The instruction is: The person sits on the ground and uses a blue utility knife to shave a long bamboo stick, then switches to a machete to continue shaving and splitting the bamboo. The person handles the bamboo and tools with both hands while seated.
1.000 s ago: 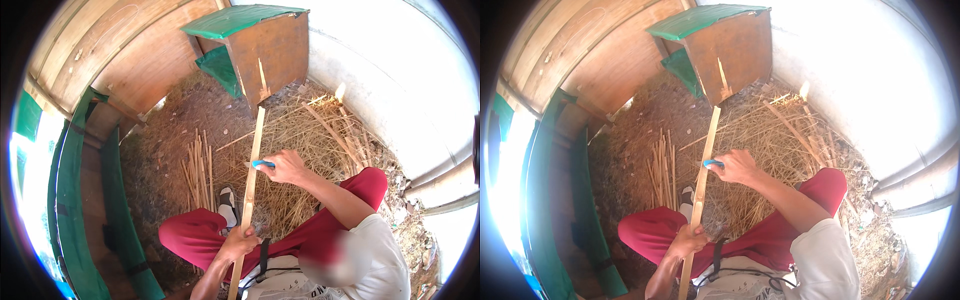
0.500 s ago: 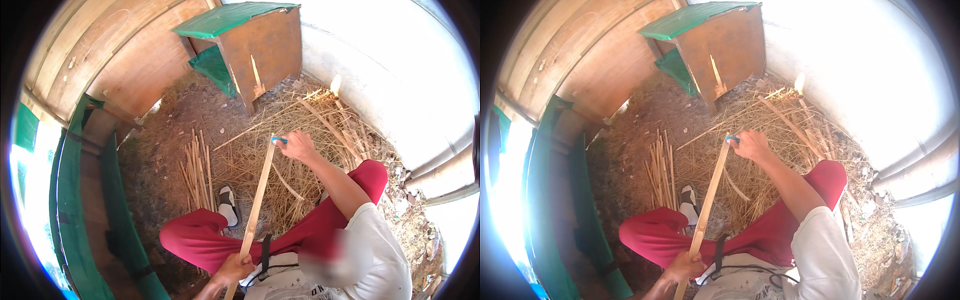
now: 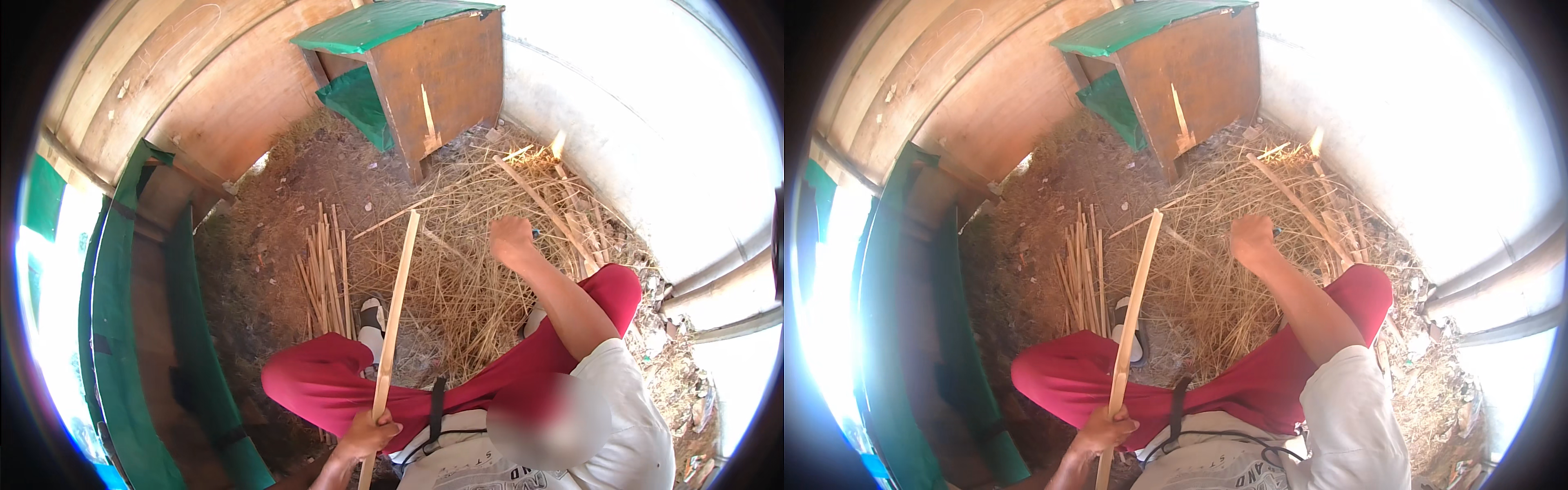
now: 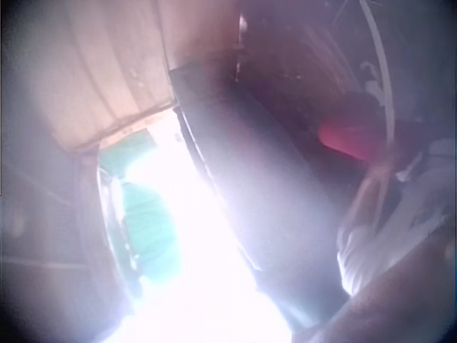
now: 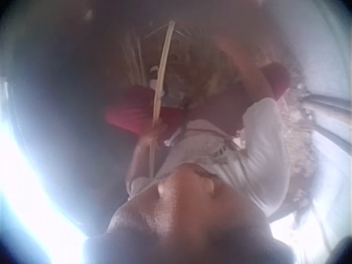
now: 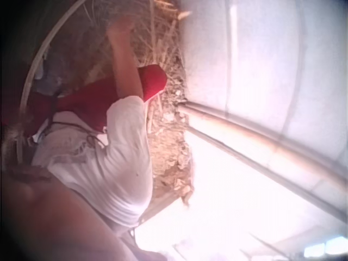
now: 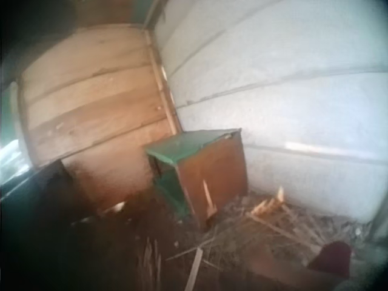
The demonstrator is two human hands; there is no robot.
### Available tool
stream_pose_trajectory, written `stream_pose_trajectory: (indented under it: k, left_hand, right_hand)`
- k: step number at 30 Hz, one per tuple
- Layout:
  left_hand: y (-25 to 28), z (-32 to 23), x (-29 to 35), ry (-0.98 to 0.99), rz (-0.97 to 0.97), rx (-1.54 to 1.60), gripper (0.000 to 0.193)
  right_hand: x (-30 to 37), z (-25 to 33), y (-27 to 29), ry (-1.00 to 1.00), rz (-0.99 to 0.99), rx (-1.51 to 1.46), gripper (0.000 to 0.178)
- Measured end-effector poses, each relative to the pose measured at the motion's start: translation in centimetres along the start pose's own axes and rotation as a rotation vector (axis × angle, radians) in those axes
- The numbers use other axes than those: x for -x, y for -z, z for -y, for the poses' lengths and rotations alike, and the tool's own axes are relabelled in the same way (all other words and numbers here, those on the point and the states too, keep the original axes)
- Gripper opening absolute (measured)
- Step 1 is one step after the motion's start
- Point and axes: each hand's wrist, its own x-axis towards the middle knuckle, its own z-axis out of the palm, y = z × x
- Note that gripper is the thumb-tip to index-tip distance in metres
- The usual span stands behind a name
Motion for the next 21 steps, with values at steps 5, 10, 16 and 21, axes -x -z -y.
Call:
stream_pose_trajectory:
  k: [5,10,16,21]
  left_hand:
    - [-0.2,-2.9,-2.2,-0.033,0.237,0.264,0.045]
    - [-1.7,-5.1,-3.8,-0.229,0.08,0.025,0.042]
    - [-2.5,-4.7,-6.8,-0.552,-0.306,-0.501,0.031]
    - [-3.6,-5.5,-8.0,-0.532,-0.465,-0.512,0.016]
  right_hand:
    - [2.7,1.1,4.1,0.006,-0.07,-0.386,0.043]
    - [3.9,2.5,4.9,0.31,-0.219,-0.678,0.052]
    - [7.4,6.5,1.2,0.646,-0.218,-0.957,0.044]
    - [9.2,7.5,0.1,0.77,-0.375,-0.786,0.039]
